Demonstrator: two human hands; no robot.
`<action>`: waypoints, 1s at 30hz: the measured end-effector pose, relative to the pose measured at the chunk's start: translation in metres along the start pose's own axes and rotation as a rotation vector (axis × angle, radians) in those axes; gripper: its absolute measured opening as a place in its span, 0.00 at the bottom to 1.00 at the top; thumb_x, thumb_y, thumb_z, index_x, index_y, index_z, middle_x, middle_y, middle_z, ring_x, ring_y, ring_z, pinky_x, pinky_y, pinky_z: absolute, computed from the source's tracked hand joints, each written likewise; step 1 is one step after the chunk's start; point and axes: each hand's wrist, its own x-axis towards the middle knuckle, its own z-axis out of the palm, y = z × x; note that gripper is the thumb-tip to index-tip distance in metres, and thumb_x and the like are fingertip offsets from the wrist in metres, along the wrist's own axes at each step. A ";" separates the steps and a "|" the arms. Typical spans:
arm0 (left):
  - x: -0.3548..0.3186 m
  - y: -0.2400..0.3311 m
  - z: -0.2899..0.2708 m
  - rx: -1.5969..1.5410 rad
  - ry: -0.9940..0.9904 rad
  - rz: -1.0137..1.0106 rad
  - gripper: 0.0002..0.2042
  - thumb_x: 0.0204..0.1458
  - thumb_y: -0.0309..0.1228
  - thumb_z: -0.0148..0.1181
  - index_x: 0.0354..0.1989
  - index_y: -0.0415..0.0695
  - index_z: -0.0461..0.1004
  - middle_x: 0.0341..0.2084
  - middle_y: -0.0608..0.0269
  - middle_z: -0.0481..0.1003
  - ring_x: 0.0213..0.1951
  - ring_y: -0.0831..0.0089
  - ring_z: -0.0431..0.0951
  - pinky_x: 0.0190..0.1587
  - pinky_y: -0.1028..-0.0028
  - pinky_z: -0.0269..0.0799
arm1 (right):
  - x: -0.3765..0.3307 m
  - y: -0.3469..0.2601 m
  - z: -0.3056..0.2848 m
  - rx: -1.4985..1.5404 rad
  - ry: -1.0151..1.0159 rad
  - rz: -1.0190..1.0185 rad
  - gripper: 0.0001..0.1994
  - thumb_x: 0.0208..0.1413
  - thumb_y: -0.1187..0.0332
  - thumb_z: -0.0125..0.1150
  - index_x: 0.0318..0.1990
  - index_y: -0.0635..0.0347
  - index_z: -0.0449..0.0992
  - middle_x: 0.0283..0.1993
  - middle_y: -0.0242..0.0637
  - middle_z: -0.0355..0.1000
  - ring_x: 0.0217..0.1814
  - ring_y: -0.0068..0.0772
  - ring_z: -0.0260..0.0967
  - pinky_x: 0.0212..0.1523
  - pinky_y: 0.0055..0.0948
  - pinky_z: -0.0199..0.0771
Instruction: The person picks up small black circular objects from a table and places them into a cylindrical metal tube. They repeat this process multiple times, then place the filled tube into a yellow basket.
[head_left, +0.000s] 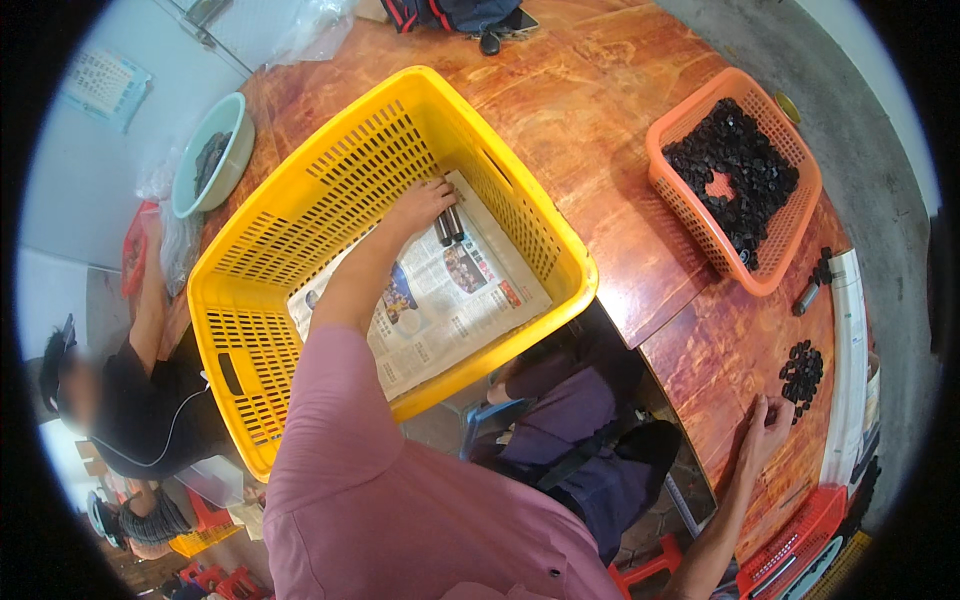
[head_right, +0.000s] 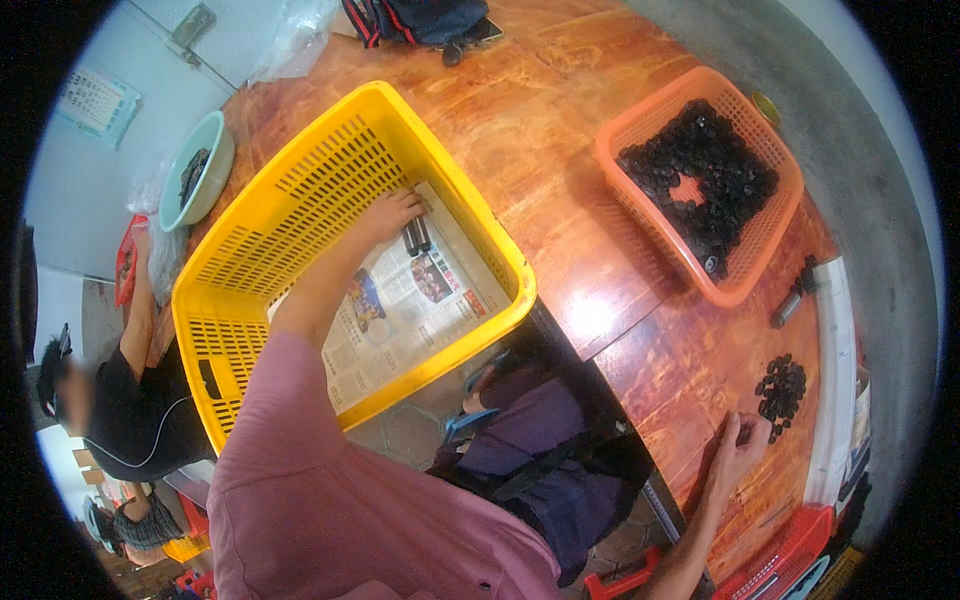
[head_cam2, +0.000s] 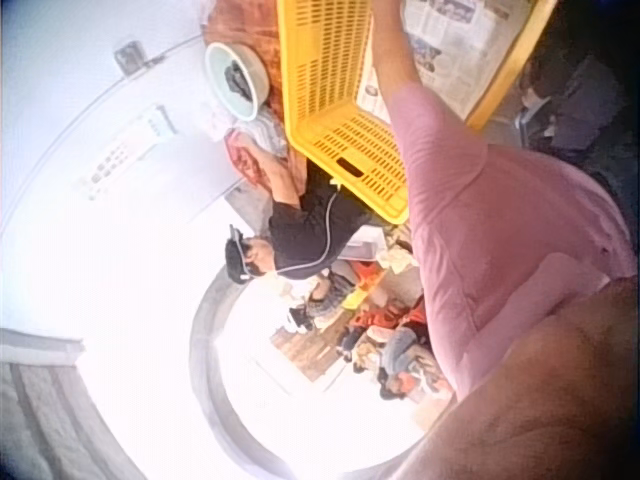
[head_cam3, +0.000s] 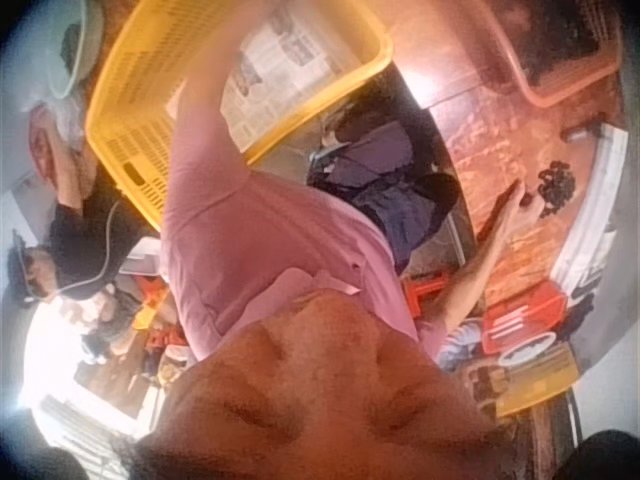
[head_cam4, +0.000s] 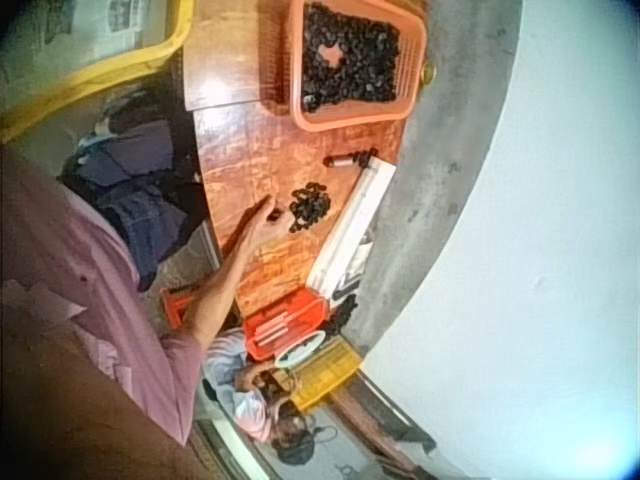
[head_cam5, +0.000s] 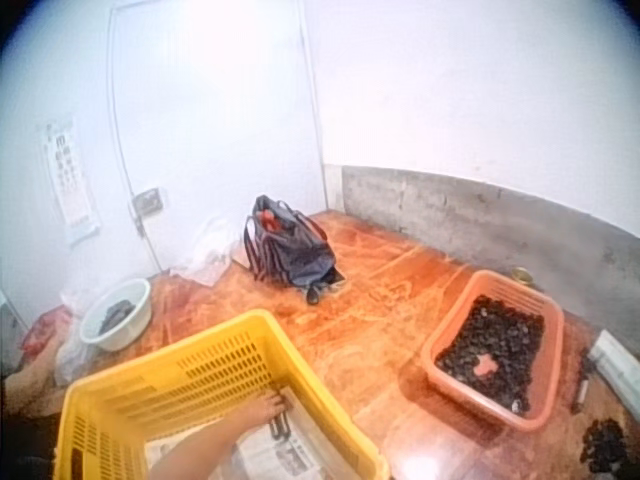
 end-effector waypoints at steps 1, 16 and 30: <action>0.004 -0.002 0.001 0.002 -0.027 -0.015 0.17 0.50 0.25 0.59 0.51 0.48 0.76 0.52 0.59 0.75 0.59 0.59 0.72 0.56 0.60 0.72 | 0.001 -0.001 -0.001 -0.019 -0.007 -0.005 0.10 0.62 0.69 0.64 0.34 0.65 0.71 0.34 0.34 0.64 0.34 0.28 0.62 0.38 0.30 0.66; 0.004 0.004 -0.008 -0.218 -0.159 -0.727 0.27 0.52 0.47 0.71 0.52 0.38 0.78 0.51 0.46 0.77 0.58 0.51 0.76 0.57 0.57 0.75 | -0.001 -0.001 0.000 -0.050 0.005 0.018 0.09 0.62 0.70 0.63 0.34 0.64 0.70 0.34 0.34 0.63 0.35 0.28 0.62 0.38 0.30 0.66; -0.044 0.032 0.011 -0.259 0.302 -0.793 0.26 0.51 0.41 0.73 0.53 0.40 0.71 0.53 0.50 0.72 0.52 0.49 0.75 0.51 0.55 0.72 | -0.003 0.004 0.001 -0.004 -0.005 0.012 0.07 0.62 0.72 0.63 0.35 0.64 0.72 0.36 0.34 0.64 0.36 0.27 0.62 0.38 0.28 0.65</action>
